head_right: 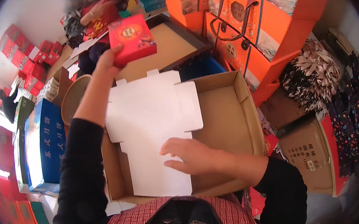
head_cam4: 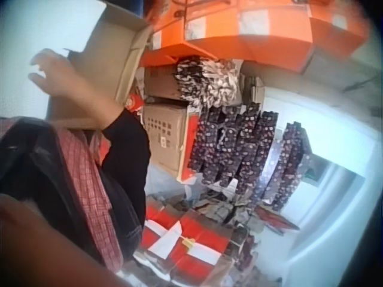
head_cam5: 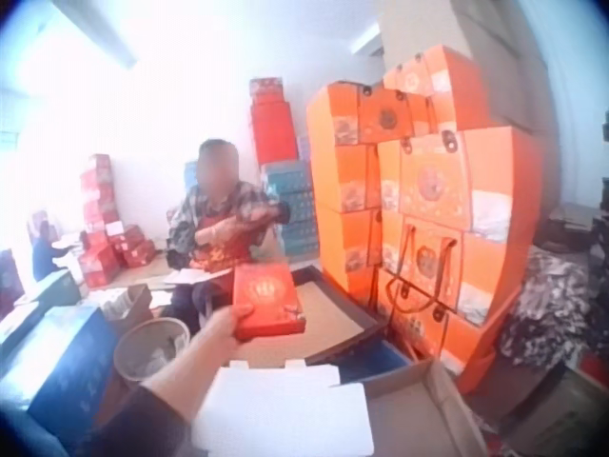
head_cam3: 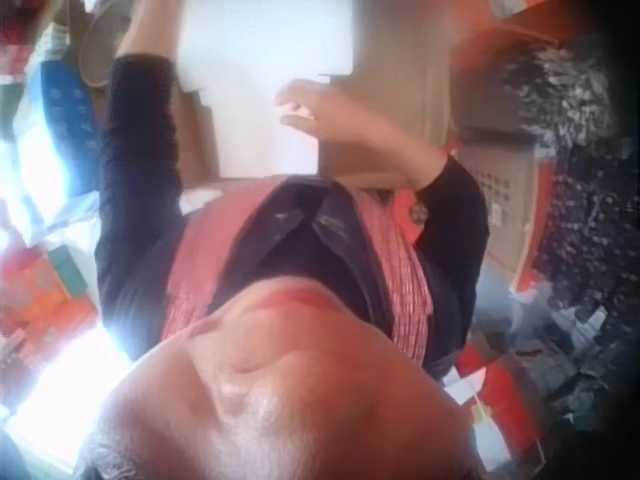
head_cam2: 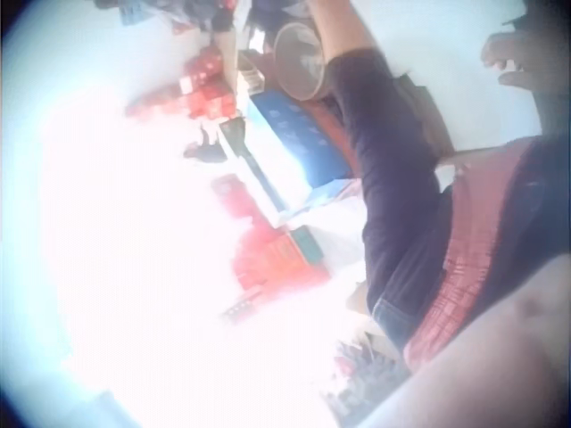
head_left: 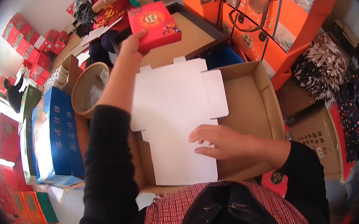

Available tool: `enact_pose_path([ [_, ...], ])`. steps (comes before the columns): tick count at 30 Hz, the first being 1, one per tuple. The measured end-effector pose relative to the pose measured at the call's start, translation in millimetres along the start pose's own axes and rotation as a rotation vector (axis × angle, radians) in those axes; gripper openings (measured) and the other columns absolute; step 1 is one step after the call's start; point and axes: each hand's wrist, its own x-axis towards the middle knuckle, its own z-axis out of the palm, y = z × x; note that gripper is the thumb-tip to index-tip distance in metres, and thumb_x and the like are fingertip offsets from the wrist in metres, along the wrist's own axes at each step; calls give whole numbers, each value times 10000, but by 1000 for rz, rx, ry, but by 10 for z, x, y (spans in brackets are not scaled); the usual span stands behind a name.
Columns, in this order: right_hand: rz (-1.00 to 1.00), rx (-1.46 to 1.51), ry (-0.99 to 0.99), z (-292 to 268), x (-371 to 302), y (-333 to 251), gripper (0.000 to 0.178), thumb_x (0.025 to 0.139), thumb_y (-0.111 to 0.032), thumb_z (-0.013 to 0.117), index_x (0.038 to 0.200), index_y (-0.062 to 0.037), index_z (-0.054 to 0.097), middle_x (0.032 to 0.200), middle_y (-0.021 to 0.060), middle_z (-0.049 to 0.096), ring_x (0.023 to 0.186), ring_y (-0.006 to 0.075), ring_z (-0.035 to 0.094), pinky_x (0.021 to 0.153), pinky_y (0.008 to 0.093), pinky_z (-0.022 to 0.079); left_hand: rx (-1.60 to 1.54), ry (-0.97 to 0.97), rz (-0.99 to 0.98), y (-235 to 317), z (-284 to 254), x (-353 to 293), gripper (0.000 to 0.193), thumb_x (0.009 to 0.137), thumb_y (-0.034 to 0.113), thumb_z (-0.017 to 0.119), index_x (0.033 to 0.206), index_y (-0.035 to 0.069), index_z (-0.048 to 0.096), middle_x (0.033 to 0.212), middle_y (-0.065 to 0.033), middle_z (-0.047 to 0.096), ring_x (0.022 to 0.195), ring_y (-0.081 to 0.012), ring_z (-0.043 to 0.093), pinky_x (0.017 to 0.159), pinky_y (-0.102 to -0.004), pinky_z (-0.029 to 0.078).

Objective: The person assembles small red boxes by folding white cardboard templates and inserting them into red sleeves. The person repeatedly picks up a template, folds it into a box shape, and slides it into a red sleeve, then places the finished box on a nearby surface.

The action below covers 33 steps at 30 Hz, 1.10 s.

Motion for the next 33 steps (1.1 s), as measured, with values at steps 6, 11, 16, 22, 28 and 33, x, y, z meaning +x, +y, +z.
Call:
enact_pose_path([
  [6, -79, -4, 66, -131, -52, -74, 223, 885, -166, 609, 1049, -17, 593, 1093, 131, 594, 917, 291, 626, 789, 369, 519, 167, 99, -438, -681, 254, 869, 386, 828, 170, 691, 1163, 99, 513, 1082, -91, 626, 927, -276, 625, 717, -464, 525],
  [11, -120, 20, 103, -133, -74, -16, 197, 881, -158, 610, 1014, -14, 592, 1054, 125, 601, 913, 299, 622, 780, 373, 517, 244, 128, -494, -939, 101, 1089, 439, 796, 156, 703, 1164, 61, 485, 1043, -134, 610, 823, -282, 636, 658, -446, 540],
  [16, -124, -6, 120, -152, -40, 46, 135, 871, -151, 600, 931, -33, 625, 974, 119, 625, 889, 299, 624, 769, 381, 512, 716, 97, -263, -832, 136, 1133, 475, 797, 162, 693, 1207, 47, 482, 1040, -147, 607, 810, -259, 638, 686, -417, 543],
  [22, 215, 14, 282, -430, -23, 207, 201, 791, -80, 690, 971, -3, 645, 947, 109, 647, 826, 257, 626, 728, 330, 504, 703, -464, 589, 305, 662, -199, 391, 870, 165, 643, 1220, 30, 535, 1091, -123, 621, 893, -202, 632, 754, -334, 532],
  [28, -183, -443, -182, -334, -229, 43, 474, 679, -129, 766, 1120, -44, 615, 1271, 116, 545, 1224, 289, 475, 1004, 392, 427, 967, -812, 732, 38, -324, -1885, 349, 892, 156, 636, 1222, 49, 597, 1159, -102, 629, 1009, -194, 620, 858, -305, 509],
  [33, -351, -740, -280, -14, -340, -35, 300, 819, -106, 606, 1115, -66, 625, 1331, 74, 514, 1302, 280, 423, 1072, 432, 371, 1447, -529, 134, -579, -1138, -3034, 397, 832, 136, 688, 1205, 40, 593, 1220, -150, 596, 1086, -275, 601, 956, -361, 466],
])
